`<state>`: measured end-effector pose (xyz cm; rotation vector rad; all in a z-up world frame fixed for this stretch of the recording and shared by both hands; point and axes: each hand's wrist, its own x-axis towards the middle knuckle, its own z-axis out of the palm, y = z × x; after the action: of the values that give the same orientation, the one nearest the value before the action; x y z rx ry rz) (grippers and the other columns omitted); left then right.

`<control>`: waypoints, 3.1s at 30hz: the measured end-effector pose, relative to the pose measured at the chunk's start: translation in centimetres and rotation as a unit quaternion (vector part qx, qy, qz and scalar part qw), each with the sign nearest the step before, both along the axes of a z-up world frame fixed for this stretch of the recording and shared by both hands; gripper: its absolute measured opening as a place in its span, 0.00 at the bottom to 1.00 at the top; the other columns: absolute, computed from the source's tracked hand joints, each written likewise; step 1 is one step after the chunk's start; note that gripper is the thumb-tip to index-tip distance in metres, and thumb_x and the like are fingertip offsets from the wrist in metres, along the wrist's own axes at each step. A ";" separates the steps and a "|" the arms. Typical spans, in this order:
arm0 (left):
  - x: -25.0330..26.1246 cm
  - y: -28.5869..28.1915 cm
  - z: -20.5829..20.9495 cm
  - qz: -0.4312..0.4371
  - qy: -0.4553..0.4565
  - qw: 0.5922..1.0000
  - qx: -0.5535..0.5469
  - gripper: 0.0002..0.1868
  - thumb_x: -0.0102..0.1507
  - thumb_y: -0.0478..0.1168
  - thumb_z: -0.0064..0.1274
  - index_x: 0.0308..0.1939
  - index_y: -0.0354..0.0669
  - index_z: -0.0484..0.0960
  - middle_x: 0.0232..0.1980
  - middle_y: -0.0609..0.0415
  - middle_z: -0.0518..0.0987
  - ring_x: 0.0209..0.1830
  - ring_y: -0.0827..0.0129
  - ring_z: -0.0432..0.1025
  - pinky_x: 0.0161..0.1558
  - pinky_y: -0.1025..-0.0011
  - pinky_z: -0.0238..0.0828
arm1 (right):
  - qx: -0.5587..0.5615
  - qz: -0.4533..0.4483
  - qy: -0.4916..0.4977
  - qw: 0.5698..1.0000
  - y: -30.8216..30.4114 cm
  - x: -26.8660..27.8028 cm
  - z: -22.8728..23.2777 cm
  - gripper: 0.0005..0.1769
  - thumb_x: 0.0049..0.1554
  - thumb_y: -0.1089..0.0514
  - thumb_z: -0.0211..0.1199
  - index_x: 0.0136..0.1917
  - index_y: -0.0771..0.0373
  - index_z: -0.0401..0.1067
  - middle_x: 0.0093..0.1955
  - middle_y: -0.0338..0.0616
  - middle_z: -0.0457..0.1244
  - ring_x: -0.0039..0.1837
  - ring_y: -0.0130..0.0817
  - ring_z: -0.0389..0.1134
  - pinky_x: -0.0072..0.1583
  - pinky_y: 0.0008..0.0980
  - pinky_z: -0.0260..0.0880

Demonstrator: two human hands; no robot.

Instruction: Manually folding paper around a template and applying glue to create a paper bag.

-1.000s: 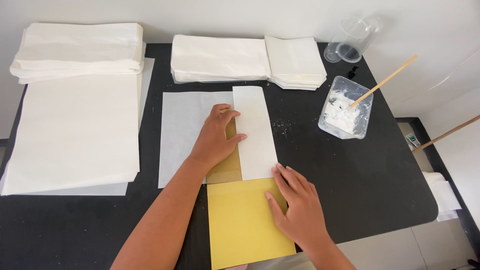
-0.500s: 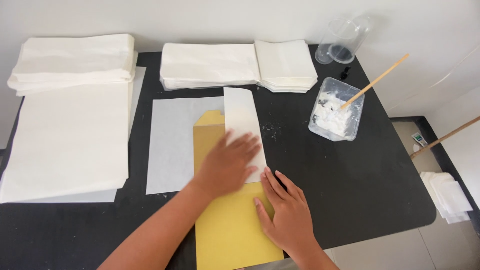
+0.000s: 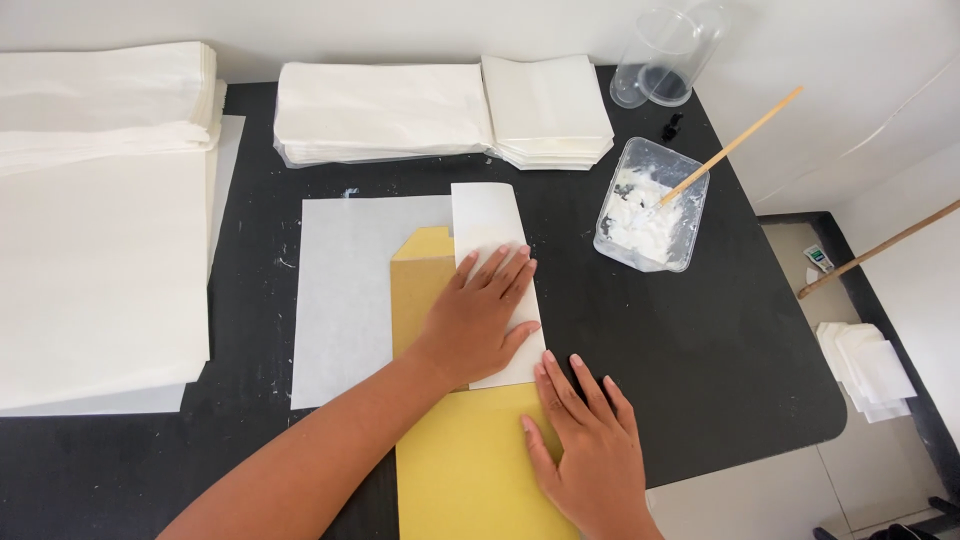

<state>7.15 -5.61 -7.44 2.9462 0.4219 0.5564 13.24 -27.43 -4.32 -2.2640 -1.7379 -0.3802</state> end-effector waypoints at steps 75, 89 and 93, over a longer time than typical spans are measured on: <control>-0.4 0.7 -0.1 -0.069 0.011 0.996 0.064 0.34 0.70 0.63 0.37 0.75 0.50 0.65 0.77 0.53 0.67 0.76 0.57 0.61 0.70 0.52 0.55 | 0.014 0.030 0.116 0.993 1.5 2.4 0.0 0.33 0.59 0.41 0.58 0.73 0.57 0.69 0.76 0.37 0.61 0.80 0.39 0.56 0.77 0.42 0.48; 6.6 5.9 1.0 0.036 0.187 0.982 0.007 0.51 0.65 0.76 0.24 0.81 0.46 0.45 0.85 0.54 0.43 0.84 0.63 0.38 0.78 0.52 0.31 | 0.011 0.017 0.123 0.992 1.4 2.3 0.0 0.30 0.61 0.42 0.56 0.72 0.56 0.69 0.76 0.34 0.61 0.80 0.37 0.57 0.77 0.42 0.48; 1.6 0.7 -0.6 -0.078 0.061 0.994 0.045 0.40 0.70 0.62 0.35 0.78 0.42 0.56 0.82 0.46 0.55 0.80 0.52 0.52 0.75 0.51 0.46 | 0.011 0.013 0.124 0.992 1.4 2.2 0.0 0.30 0.61 0.42 0.55 0.73 0.55 0.69 0.76 0.34 0.61 0.80 0.37 0.56 0.77 0.40 0.48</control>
<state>8.75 -4.92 -8.04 3.0749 0.1780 0.3884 15.46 -25.99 -4.31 -2.1655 -1.6272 -0.1052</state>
